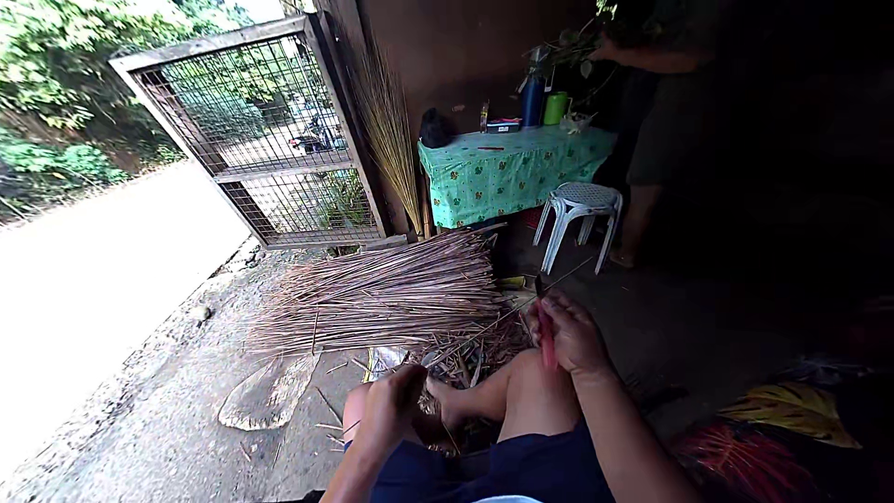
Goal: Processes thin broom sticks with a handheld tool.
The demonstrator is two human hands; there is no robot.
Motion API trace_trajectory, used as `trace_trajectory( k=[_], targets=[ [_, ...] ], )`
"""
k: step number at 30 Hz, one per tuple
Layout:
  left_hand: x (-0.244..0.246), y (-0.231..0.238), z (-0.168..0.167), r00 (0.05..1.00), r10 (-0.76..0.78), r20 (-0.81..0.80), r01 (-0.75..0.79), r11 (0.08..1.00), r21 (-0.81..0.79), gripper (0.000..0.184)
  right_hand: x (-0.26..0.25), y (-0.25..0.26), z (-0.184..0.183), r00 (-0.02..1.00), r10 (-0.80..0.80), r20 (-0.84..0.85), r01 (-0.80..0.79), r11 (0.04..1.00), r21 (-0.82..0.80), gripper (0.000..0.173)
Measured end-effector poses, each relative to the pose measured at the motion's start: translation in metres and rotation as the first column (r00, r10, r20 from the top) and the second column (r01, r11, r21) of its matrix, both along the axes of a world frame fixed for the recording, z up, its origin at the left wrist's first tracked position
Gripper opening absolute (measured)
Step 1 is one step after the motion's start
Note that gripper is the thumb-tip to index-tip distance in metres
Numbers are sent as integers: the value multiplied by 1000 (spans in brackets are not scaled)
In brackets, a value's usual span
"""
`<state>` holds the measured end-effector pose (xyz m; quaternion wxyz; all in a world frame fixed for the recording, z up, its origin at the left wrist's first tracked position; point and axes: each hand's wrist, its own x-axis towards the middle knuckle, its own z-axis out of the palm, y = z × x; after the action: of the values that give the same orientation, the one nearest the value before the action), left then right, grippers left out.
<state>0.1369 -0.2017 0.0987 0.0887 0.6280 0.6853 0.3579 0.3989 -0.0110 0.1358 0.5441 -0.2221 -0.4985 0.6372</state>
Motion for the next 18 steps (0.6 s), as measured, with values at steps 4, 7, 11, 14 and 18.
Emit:
trace_trajectory(
  k=[4, 7, 11, 14, 18],
  targets=[
    [1, 2, 3, 1000, -7, 11, 7, 998, 61, 24, -1, -4, 4, 1000, -1, 17, 1, 1000, 18, 25],
    [14, 12, 11, 999, -44, 2, 44, 994, 102, 24, -20, -27, -13, 988, 140, 63, -144, 988, 63, 26],
    [22, 16, 15, 999, -40, -35, 44, 990, 131, 23, -33, -46, -24, 972, 211, 106, -216, 976, 38, 31],
    [19, 12, 13, 998, -28, -63, 37, 987, 154, 22, -27, -40, -18, 979, 169, 115, -174, 984, 38, 30],
    [16, 4, 14, 997, 15, -74, -2, 985, 171, 23, -17, -28, -9, 987, 87, 137, -96, 993, 62, 28]
  ],
)
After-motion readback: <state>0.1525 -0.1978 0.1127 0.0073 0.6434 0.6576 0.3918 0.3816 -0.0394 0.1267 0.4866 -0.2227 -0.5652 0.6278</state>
